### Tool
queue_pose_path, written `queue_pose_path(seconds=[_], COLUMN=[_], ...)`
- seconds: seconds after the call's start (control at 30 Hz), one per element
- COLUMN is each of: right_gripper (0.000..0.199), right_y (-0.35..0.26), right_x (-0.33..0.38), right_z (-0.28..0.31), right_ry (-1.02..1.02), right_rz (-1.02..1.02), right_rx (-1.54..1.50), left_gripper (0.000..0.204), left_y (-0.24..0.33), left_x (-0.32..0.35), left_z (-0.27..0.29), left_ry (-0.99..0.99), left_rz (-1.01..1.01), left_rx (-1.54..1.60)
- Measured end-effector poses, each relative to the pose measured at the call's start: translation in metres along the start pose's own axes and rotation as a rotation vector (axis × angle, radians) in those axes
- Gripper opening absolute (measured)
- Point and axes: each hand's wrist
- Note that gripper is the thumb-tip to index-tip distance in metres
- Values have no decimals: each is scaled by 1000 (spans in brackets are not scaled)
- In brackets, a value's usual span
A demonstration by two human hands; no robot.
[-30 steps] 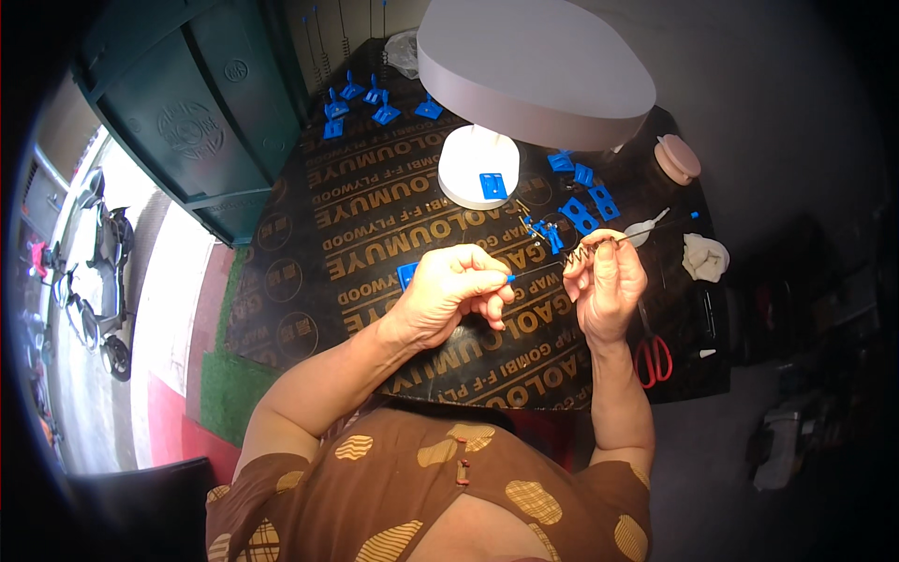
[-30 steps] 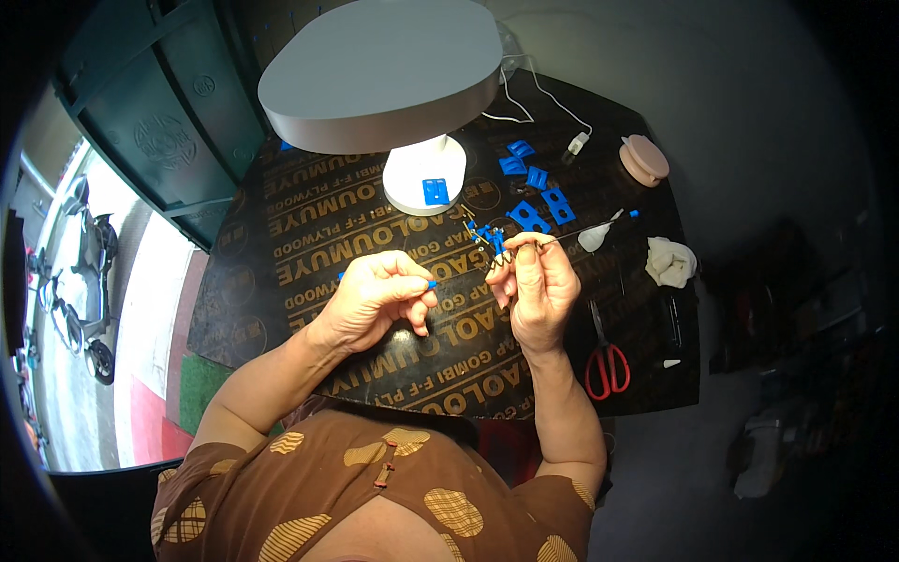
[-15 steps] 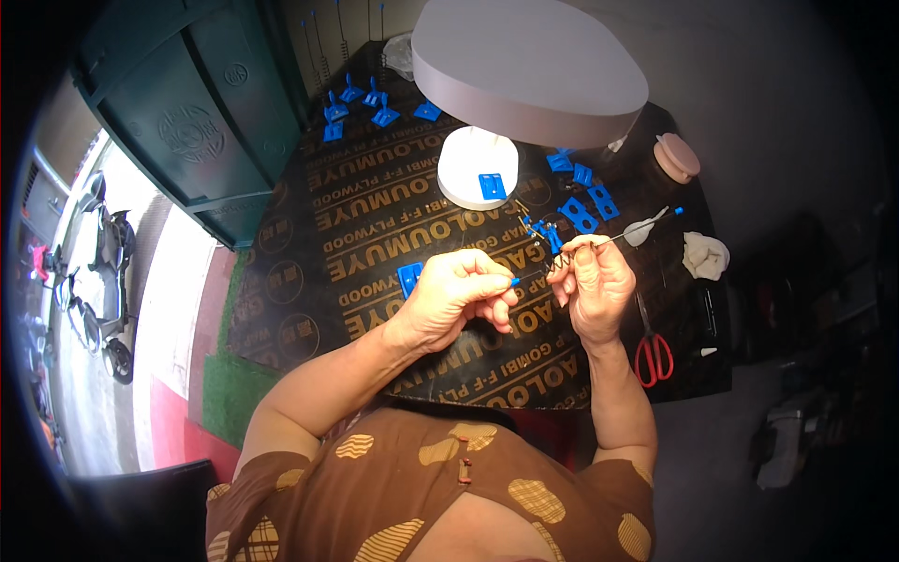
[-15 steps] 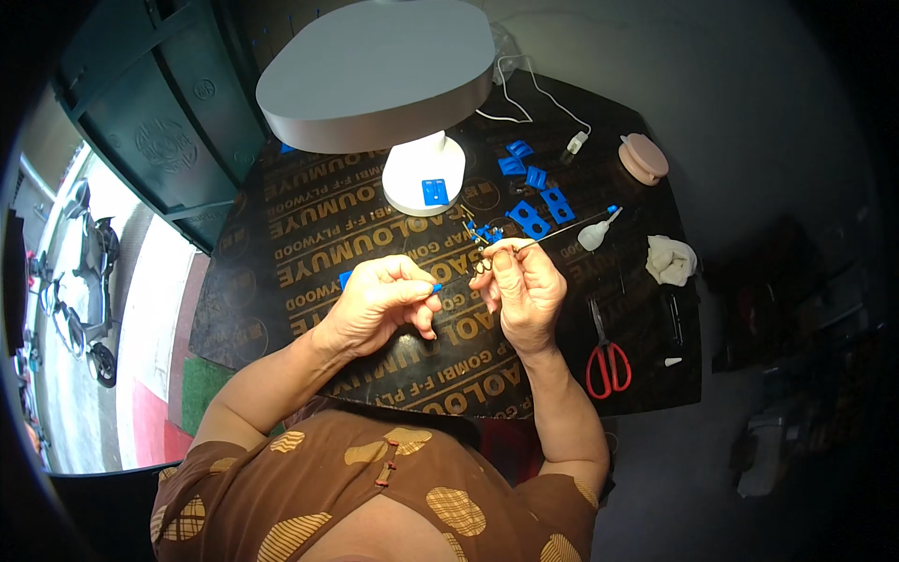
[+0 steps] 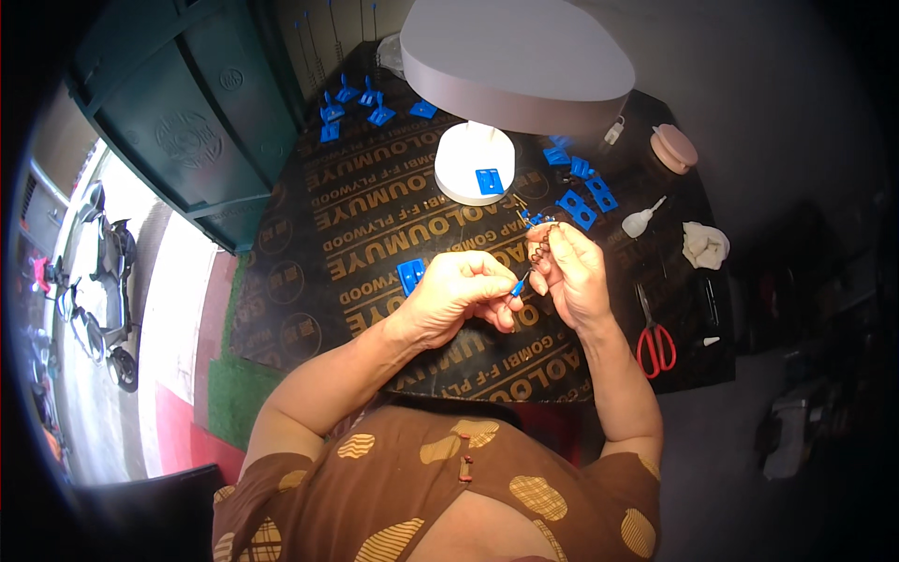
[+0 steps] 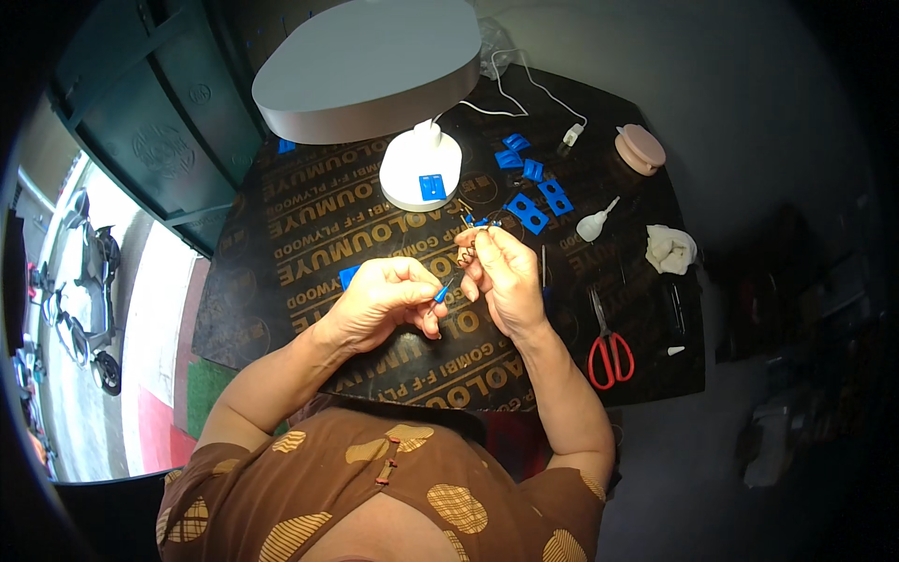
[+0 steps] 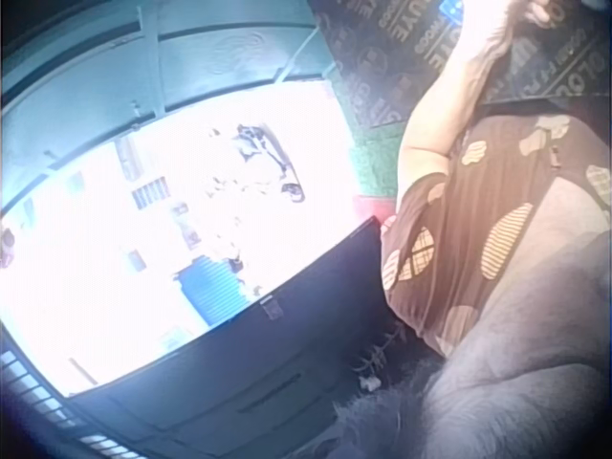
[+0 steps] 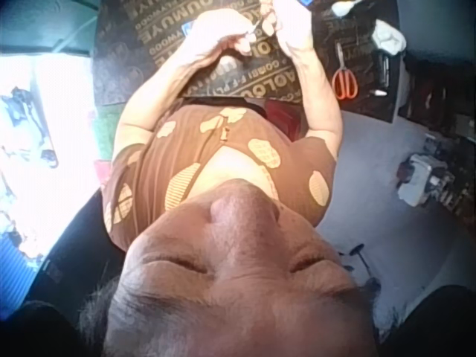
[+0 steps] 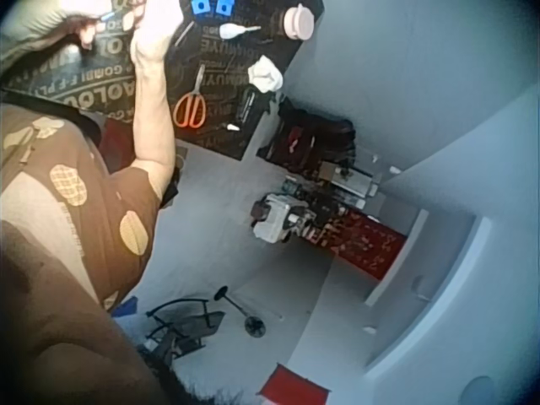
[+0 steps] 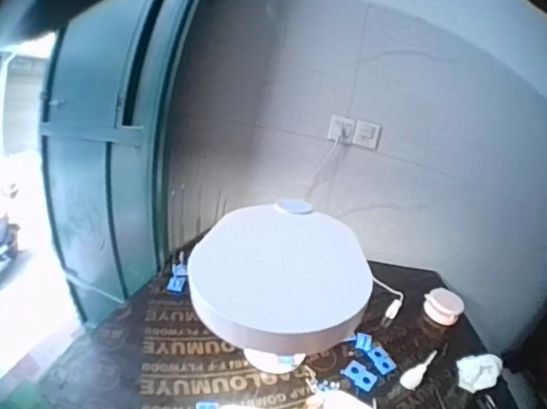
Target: The person assembles small blue plastic components by hand.
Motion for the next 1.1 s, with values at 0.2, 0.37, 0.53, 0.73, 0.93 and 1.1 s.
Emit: queue_pose_path(seconds=[0.2,0.37,0.53,0.73,0.93,1.1], right_gripper=[16,12,13,14,15,18], right_y=[7,15,18,28,32,29], right_x=[-5,-10,-21,-34,-39,-41], right_z=[-5,-2,-5,-1,2,-6], right_ry=[48,134,141,154,181,199], right_rz=[-59,-73,-122,-140,-130,-99], right_rx=[-70,-58,51,139,219,386], left_gripper=[16,16,17,19,21,22], left_y=[-4,-6,-9,-9,-11,-14], left_x=[-2,-3,-6,-8,-11,-15], left_z=[0,0,5,10,14,19], left_ry=[23,33,36,29,51,62], left_rz=[4,-28,-61,-69,-67,-70], left_rx=[-30,-74,-97,-44,-33,-39])
Point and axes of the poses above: each hand's wrist, its own x-axis away from the middle knuckle, its own z-axis out of the back of the hand, y = z × x, and after that the axes turned 10 degrees about -x, right-handed
